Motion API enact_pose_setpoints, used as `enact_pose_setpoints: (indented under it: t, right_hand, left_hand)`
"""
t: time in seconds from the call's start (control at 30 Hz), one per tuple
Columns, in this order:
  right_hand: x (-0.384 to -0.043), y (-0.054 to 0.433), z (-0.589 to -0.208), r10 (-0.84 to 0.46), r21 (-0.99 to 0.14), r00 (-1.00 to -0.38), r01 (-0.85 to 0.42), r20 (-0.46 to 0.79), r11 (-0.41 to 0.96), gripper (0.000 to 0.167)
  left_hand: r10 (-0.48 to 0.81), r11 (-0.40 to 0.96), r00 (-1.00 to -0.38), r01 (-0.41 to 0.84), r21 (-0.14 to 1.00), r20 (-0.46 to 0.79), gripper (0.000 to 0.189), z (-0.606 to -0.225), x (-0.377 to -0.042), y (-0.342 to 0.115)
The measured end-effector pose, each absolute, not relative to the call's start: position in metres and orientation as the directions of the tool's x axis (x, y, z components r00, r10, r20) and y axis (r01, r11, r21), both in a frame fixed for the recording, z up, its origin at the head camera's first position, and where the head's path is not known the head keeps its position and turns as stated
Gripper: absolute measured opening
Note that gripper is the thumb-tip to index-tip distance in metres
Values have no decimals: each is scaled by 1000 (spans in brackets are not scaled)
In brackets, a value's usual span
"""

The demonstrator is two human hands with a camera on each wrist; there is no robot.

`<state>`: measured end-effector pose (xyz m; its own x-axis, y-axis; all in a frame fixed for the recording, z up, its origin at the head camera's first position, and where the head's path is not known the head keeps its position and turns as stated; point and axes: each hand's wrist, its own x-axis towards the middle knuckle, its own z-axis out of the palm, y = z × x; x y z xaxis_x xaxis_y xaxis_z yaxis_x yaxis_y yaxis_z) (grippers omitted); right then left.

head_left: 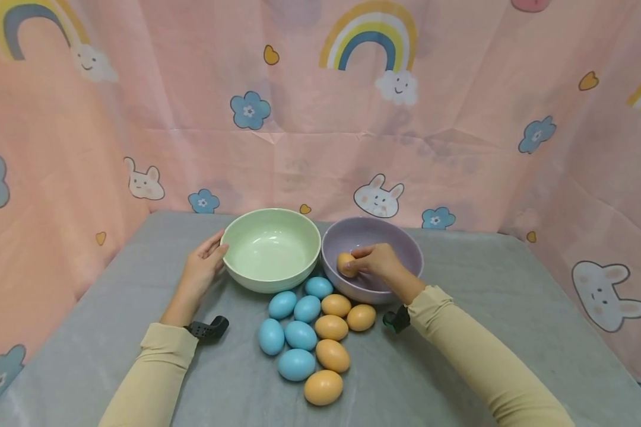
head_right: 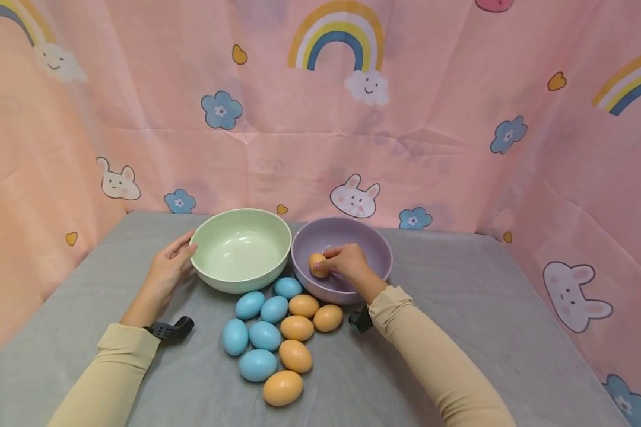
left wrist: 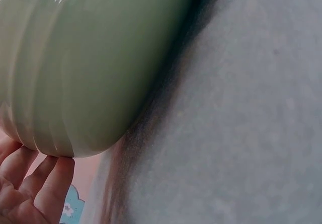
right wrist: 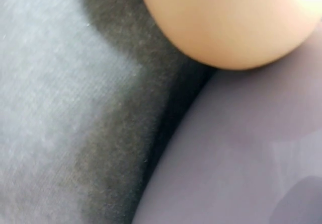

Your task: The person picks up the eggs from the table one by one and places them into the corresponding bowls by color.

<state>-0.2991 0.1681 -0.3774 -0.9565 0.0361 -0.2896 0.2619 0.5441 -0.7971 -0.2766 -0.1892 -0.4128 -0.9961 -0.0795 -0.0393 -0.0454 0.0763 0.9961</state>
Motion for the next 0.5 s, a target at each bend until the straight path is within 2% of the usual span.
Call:
enact_pose_setpoints:
  t: [0.5]
  right_hand:
    - [-297, 167, -375, 31, -803, -951, 277, -308, 527, 54]
  left_hand:
    - [-81, 81, -996, -43, 996, -36, 57, -414, -277, -190]
